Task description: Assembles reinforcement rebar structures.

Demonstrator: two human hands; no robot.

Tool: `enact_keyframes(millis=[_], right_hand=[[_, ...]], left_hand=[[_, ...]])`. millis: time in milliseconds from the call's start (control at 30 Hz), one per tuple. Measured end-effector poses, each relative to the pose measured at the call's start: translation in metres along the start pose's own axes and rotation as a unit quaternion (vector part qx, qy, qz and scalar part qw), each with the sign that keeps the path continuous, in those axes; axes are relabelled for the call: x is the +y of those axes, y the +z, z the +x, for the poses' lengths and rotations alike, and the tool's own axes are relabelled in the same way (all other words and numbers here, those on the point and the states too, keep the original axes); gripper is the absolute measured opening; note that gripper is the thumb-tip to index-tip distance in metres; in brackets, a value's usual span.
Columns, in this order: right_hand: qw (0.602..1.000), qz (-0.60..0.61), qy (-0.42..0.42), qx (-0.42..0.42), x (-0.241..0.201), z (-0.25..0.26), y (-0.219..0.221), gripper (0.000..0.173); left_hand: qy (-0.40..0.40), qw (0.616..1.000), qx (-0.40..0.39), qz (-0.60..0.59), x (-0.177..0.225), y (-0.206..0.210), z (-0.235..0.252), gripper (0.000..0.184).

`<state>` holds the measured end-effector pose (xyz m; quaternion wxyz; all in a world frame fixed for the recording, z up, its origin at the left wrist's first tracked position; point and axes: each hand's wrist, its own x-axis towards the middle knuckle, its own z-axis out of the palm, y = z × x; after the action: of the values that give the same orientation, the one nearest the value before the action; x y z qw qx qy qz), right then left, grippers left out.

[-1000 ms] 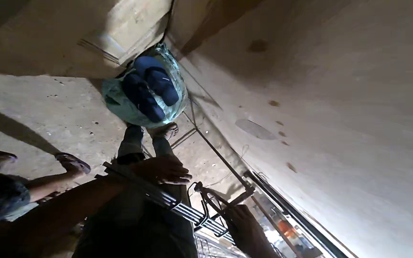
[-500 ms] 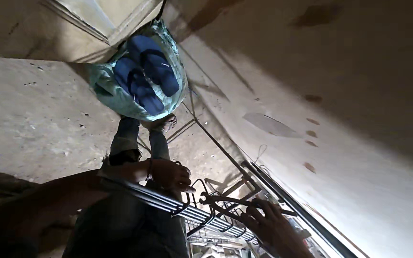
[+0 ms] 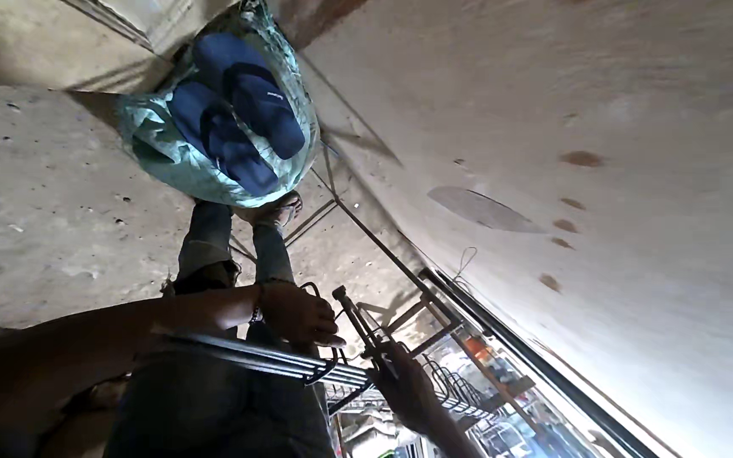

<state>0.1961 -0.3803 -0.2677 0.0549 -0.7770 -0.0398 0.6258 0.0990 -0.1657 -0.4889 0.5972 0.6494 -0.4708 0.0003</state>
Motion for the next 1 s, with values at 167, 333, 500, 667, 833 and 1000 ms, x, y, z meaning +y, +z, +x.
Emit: enact_keyframes(millis=[167,333,500,667,833,1000], right_hand=[[0.998,0.051,0.011,-0.035,-0.002,0.016,0.023,0.041],[0.997,0.07,0.02,-0.018,-0.003,0.014,0.028,0.037],[0.993,0.068,0.031,-0.086,-0.004,0.004,0.041,0.038],[0.995,0.066,0.005,-0.076,0.001,-0.003,0.065,0.038],[0.995,0.074,-0.002,-0.073,0.003,0.005,0.061,0.039],[0.997,0.064,0.0,-0.053,0.002,0.013,0.042,0.037]], left_hand=[[0.011,1.0,0.013,0.014,-0.002,0.003,-0.001,0.037],[-0.017,1.0,0.022,0.001,0.009,0.01,-0.003,0.038],[-0.043,0.998,0.026,-0.025,0.037,0.024,-0.013,0.035],[-0.065,0.997,0.03,-0.034,0.061,0.024,-0.023,0.035],[-0.037,0.998,0.04,-0.018,0.047,0.031,-0.027,0.035],[0.005,0.998,0.054,0.009,0.028,0.018,-0.007,0.034]])
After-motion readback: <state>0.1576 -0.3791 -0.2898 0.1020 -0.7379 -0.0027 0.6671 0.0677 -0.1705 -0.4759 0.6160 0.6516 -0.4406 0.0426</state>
